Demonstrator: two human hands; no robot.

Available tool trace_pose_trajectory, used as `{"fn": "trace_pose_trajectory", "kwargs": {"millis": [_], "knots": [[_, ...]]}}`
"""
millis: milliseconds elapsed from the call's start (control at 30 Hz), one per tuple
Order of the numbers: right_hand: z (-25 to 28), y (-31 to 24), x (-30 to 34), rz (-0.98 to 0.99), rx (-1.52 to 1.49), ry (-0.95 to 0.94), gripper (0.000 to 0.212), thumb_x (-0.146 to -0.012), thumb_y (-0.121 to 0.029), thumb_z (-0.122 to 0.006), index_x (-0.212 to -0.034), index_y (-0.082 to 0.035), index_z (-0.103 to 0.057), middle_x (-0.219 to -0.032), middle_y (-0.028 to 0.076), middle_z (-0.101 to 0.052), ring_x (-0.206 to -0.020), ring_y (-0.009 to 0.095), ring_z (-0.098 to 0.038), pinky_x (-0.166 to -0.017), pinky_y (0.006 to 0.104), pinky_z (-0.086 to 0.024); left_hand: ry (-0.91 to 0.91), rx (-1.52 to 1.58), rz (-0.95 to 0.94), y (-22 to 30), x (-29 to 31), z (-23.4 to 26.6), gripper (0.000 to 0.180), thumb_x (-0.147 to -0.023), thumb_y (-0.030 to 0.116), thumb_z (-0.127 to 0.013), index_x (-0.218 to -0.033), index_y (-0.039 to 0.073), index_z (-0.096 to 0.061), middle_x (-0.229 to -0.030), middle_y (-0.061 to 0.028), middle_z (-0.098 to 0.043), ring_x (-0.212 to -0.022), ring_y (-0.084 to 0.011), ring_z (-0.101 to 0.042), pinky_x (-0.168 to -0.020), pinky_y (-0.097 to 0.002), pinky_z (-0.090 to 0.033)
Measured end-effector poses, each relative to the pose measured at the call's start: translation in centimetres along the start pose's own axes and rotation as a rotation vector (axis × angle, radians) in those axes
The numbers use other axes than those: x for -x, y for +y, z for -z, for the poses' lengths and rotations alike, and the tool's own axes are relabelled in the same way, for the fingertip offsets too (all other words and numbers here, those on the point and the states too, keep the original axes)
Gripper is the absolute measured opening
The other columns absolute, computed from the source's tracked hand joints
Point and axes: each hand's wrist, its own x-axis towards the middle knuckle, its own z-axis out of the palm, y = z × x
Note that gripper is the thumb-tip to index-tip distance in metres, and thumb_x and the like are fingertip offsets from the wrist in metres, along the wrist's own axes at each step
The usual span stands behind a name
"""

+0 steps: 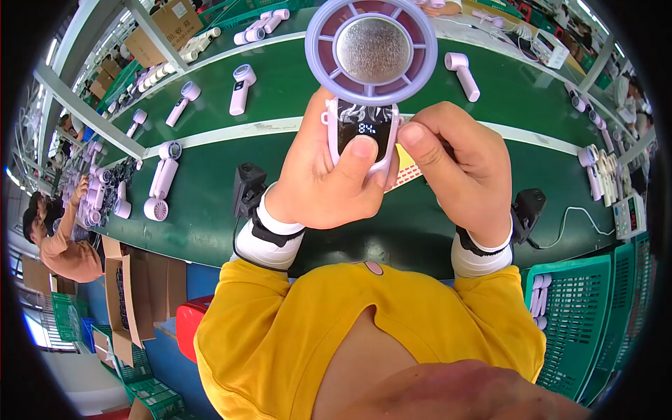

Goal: The person picks up handheld fans one by one or in pairs, presses their buttons to check the digital display, and places them back on the conveyor belt.

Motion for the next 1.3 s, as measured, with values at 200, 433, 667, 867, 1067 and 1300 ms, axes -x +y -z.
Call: {"fn": "trace_pose_trajectory", "kwargs": {"millis": [200,433,667,867,1067,1300], "knots": [[2.4,-1.6,0.5,-0.057,0.086,0.342,0.015,-0.084,-0.012,-0.056,-0.076,0.0,-0.056,-0.064,0.0,-0.051,-0.053,0.005,-0.041,-0.05,0.0197,-0.037,0.063,0.594,0.285,1.8,-0.8,2.4,0.041,-0.08,0.014,-0.051,-0.113,-0.003,-0.034,-0.093,-0.0146,-0.051,-0.065,-0.0189,-0.054,-0.053,-0.028,-0.044],[3.2,-0.9,1.2,0.067,0.101,0.472,0.013,-0.083,-0.01,-0.057,-0.077,0.002,-0.055,-0.066,-0.002,-0.048,-0.057,0.004,-0.038,-0.057,0.0181,-0.037,0.033,0.059,-0.777,3.7,4.2,0.5,0.035,-0.083,0.024,-0.049,-0.109,0.003,-0.039,-0.106,-0.0117,-0.047,-0.076,-0.022,-0.052,-0.063,-0.0336,-0.045],[3.3,-0.7,1.0,0.181,0.048,0.427,0.014,-0.085,-0.009,-0.051,-0.082,0.004,-0.055,-0.075,0.006,-0.053,-0.058,0.006,-0.036,-0.053,0.0189,-0.027,0.604,-0.056,-0.651,5.9,6.3,-2.2,0.032,-0.077,0.025,-0.058,-0.099,0.006,-0.044,-0.095,-0.0056,-0.053,-0.076,-0.0179,-0.053,-0.063,-0.033,-0.043],[4.7,0.0,0.8,0.179,0.048,0.622,0.017,-0.086,-0.01,-0.048,-0.085,0.006,-0.055,-0.073,0.008,-0.053,-0.056,0.008,-0.035,-0.052,0.0208,-0.026,0.648,0.047,-0.295,3.4,4.4,-1.3,0.016,-0.075,0.019,-0.059,-0.084,0.009,-0.051,-0.091,-0.0052,-0.054,-0.077,-0.0202,-0.053,-0.065,-0.0348,-0.042],[10.2,-1.2,3.6,0.333,-0.282,0.634,0.024,-0.089,-0.017,-0.04,-0.086,0.005,-0.051,-0.06,0.002,-0.04,-0.051,0.007,-0.03,-0.046,0.0216,-0.02,0.332,0.109,0.523,-11.4,-6.0,9.2,0.013,-0.067,-0.001,-0.056,-0.08,-0.001,-0.052,-0.076,-0.0084,-0.055,-0.061,-0.0165,-0.054,-0.053,-0.0272,-0.044],[9.2,-1.9,3.9,0.414,-0.086,0.673,0.024,-0.09,-0.016,-0.034,-0.078,0.002,-0.047,-0.057,0.002,-0.03,-0.05,0.008,-0.023,-0.046,0.024,-0.017,0.249,-0.734,0.554,-27.8,-12.6,8.2,0.044,-0.058,0.008,-0.066,-0.094,-0.01,-0.047,-0.083,-0.0222,-0.058,-0.075,-0.0347,-0.059,-0.064,-0.0364,-0.048]]}}
